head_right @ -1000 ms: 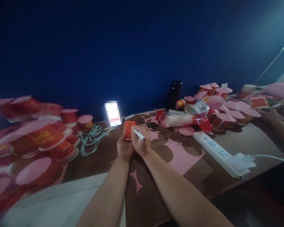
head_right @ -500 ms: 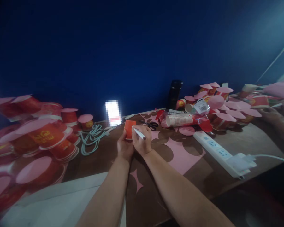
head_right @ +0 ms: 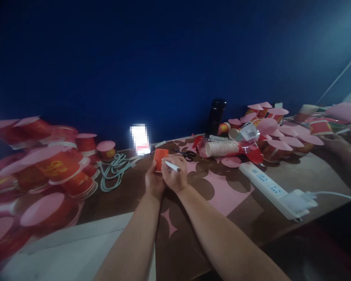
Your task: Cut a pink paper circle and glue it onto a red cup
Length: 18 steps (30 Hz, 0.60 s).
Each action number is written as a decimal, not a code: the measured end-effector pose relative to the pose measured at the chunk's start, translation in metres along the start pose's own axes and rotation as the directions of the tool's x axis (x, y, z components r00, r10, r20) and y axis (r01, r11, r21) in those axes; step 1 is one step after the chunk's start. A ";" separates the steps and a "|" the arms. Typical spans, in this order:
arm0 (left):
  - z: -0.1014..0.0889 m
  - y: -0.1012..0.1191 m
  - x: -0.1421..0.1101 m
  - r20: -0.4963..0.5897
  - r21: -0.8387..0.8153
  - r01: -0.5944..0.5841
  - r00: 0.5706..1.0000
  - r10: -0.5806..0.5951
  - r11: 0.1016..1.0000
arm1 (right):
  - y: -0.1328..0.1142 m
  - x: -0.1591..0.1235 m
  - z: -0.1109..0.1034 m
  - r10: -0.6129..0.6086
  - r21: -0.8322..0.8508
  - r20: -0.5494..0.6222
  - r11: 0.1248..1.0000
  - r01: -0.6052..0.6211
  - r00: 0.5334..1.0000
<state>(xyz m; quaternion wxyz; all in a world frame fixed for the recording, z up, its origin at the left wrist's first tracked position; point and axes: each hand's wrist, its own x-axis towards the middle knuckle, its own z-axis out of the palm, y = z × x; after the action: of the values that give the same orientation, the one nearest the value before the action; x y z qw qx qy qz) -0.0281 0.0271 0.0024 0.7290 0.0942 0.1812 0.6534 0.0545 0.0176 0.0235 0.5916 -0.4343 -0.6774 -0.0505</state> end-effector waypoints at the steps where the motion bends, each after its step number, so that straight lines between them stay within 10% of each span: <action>1: 0.000 0.000 0.000 0.002 -0.003 0.005 1.000 -0.005 1.000 | 0.000 0.000 0.000 0.000 -0.002 0.004 1.000 0.000 1.000; 18: -0.003 -0.001 0.003 -0.048 0.000 0.020 0.999 -0.020 1.000 | 0.000 0.001 -0.001 0.065 -0.054 0.021 0.996 -0.064 0.998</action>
<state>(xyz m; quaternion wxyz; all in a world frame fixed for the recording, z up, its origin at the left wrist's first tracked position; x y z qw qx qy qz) -0.0277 0.0293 -0.0009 0.7311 0.0770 0.1997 0.6479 0.0549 0.0175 0.0242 0.5733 -0.4722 -0.6681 -0.0444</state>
